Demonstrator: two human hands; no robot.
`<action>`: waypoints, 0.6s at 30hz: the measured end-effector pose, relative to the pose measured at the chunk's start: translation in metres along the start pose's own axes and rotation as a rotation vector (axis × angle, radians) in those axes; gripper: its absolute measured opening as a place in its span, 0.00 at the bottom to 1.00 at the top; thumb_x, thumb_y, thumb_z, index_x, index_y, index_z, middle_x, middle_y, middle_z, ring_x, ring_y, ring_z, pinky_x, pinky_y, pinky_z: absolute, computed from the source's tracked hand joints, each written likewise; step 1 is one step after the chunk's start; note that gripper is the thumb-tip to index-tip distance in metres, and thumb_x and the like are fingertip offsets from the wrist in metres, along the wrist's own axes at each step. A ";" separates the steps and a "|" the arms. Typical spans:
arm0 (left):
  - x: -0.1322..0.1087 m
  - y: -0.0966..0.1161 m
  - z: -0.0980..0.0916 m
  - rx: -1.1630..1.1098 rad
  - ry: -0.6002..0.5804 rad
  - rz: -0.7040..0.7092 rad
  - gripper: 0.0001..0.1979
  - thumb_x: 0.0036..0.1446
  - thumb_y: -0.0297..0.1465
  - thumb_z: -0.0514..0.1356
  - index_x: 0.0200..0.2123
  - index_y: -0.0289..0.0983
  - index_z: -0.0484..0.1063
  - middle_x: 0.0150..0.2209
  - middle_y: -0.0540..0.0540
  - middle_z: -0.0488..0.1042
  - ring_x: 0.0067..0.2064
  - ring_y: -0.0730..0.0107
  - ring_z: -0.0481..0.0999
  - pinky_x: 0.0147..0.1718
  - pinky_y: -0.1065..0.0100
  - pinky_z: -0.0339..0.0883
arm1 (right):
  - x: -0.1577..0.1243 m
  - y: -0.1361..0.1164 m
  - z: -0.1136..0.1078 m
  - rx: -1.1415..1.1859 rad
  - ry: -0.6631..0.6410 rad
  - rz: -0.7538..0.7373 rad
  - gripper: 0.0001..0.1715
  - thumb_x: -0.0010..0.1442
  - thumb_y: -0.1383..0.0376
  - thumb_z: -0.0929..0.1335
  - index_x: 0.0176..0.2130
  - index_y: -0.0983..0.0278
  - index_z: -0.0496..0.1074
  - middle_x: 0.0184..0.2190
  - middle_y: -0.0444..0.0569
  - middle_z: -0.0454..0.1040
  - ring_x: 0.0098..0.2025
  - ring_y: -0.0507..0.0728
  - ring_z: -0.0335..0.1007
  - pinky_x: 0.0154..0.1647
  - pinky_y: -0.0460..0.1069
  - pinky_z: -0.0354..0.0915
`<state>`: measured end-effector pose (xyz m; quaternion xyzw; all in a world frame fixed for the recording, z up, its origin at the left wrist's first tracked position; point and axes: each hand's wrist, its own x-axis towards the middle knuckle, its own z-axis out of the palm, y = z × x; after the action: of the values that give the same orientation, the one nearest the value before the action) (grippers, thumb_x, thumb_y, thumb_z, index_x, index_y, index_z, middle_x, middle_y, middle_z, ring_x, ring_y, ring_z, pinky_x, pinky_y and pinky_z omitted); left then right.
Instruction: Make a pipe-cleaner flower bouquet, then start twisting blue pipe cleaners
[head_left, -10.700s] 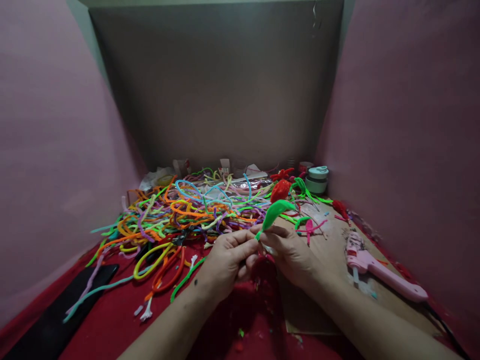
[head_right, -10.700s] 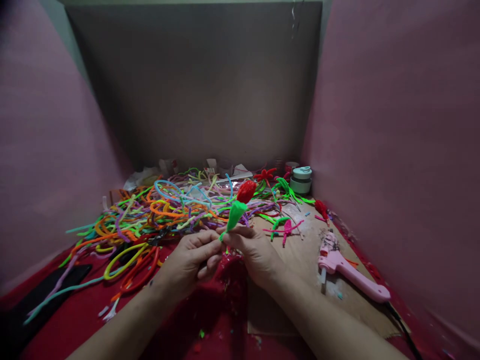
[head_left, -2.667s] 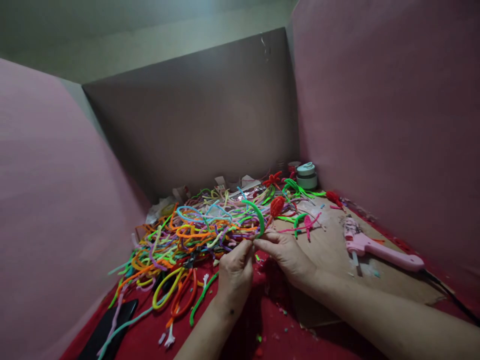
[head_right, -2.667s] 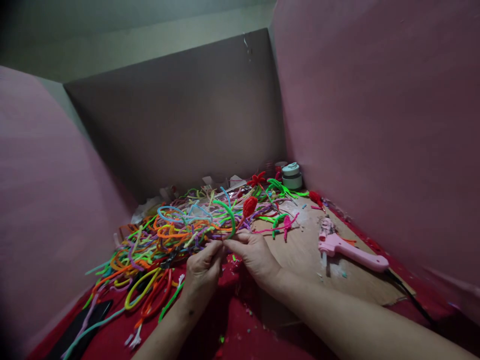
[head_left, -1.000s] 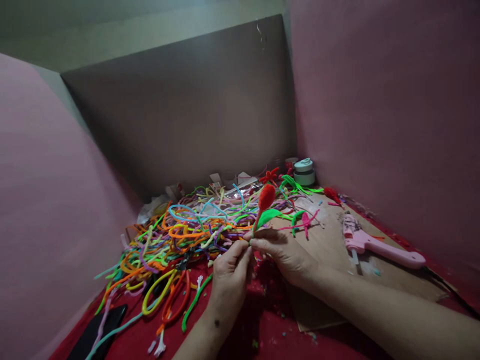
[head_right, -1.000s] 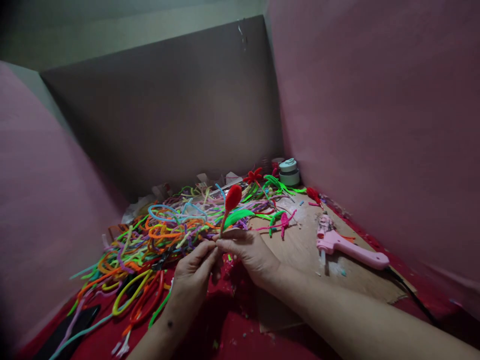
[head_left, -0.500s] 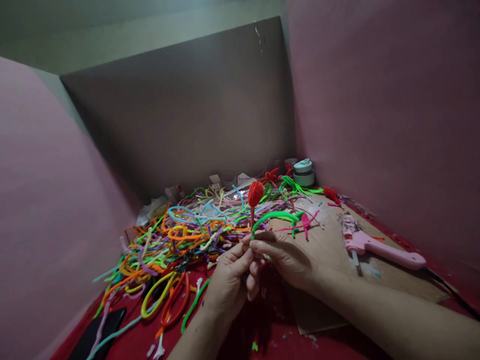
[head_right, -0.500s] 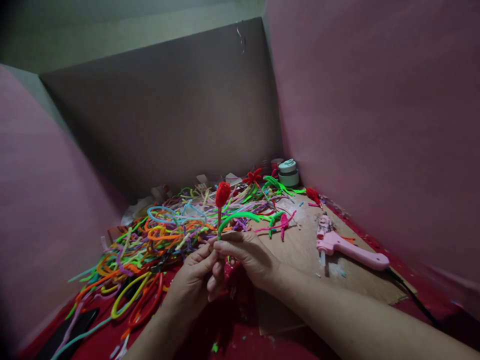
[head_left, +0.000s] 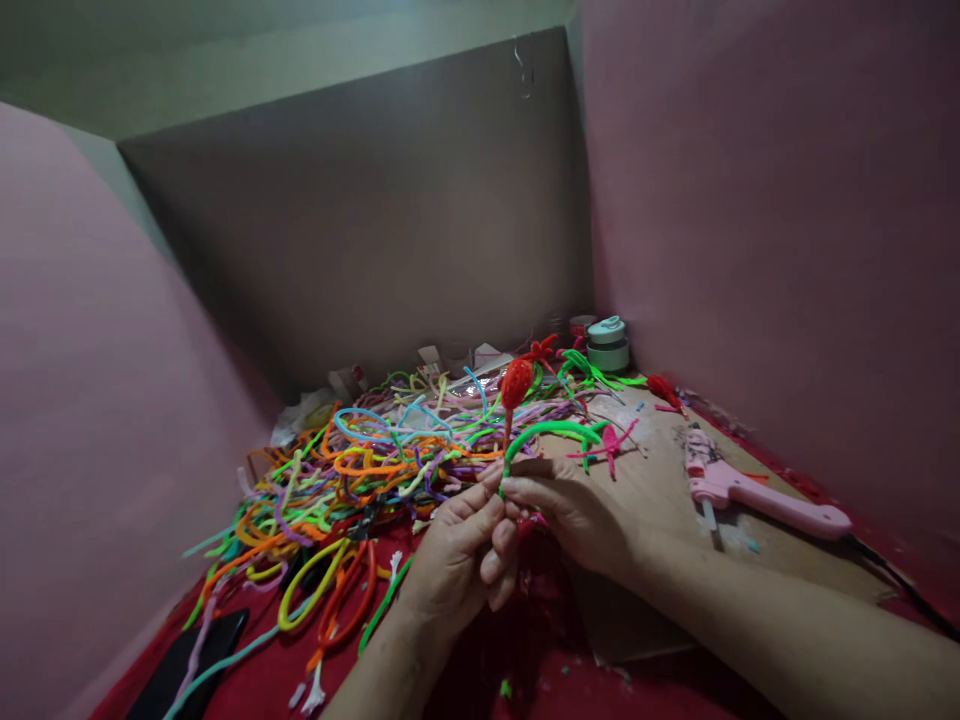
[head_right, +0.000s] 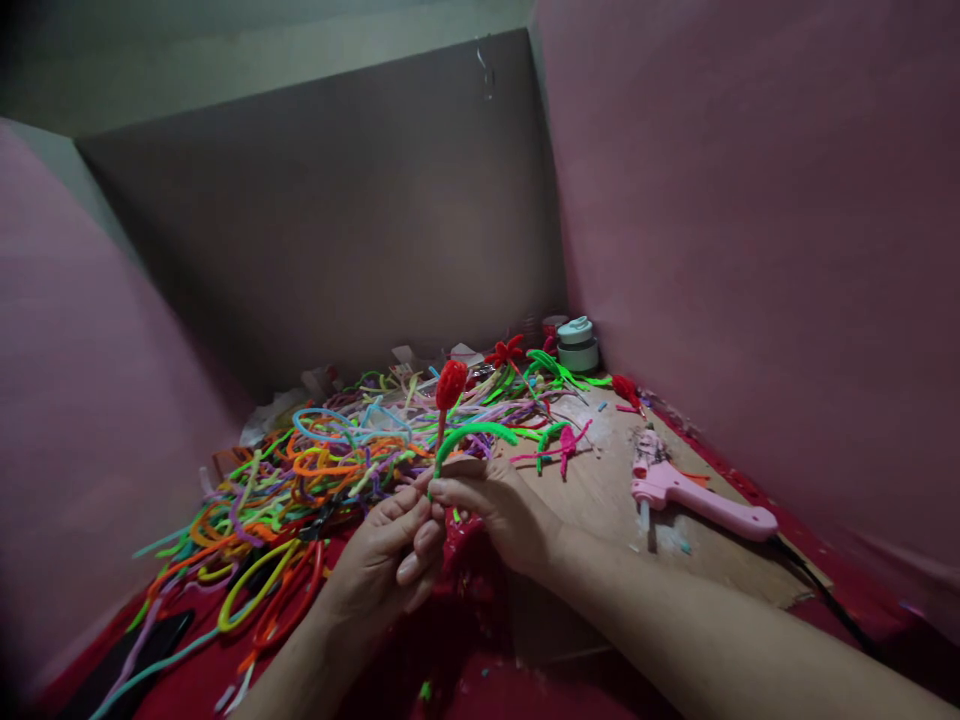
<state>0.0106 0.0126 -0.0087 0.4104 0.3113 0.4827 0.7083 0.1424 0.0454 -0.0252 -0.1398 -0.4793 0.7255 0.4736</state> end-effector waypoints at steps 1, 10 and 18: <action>0.000 0.001 0.001 0.063 0.024 0.016 0.07 0.53 0.32 0.59 0.36 0.36 0.69 0.16 0.56 0.63 0.11 0.84 0.53 0.07 0.78 0.57 | 0.000 0.000 0.000 -0.016 -0.005 0.013 0.09 0.53 0.64 0.67 0.26 0.67 0.71 0.21 0.43 0.69 0.25 0.50 0.65 0.31 0.47 0.61; 0.001 -0.009 -0.003 1.197 0.294 0.562 0.06 0.55 0.30 0.55 0.36 0.37 0.70 0.31 0.48 0.73 0.31 0.71 0.73 0.33 0.71 0.65 | 0.003 0.002 -0.007 -0.217 0.205 -0.112 0.07 0.49 0.63 0.69 0.24 0.65 0.71 0.26 0.44 0.70 0.29 0.51 0.63 0.32 0.47 0.60; -0.001 -0.011 -0.011 1.277 0.305 0.684 0.06 0.54 0.27 0.55 0.30 0.39 0.73 0.25 0.48 0.71 0.26 0.72 0.68 0.30 0.73 0.59 | 0.004 0.010 -0.007 -0.177 0.192 -0.092 0.07 0.49 0.63 0.69 0.26 0.66 0.73 0.27 0.46 0.71 0.30 0.53 0.64 0.36 0.50 0.60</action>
<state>0.0056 0.0128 -0.0240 0.7450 0.4812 0.4530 0.0903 0.1391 0.0517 -0.0362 -0.2277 -0.4999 0.6411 0.5360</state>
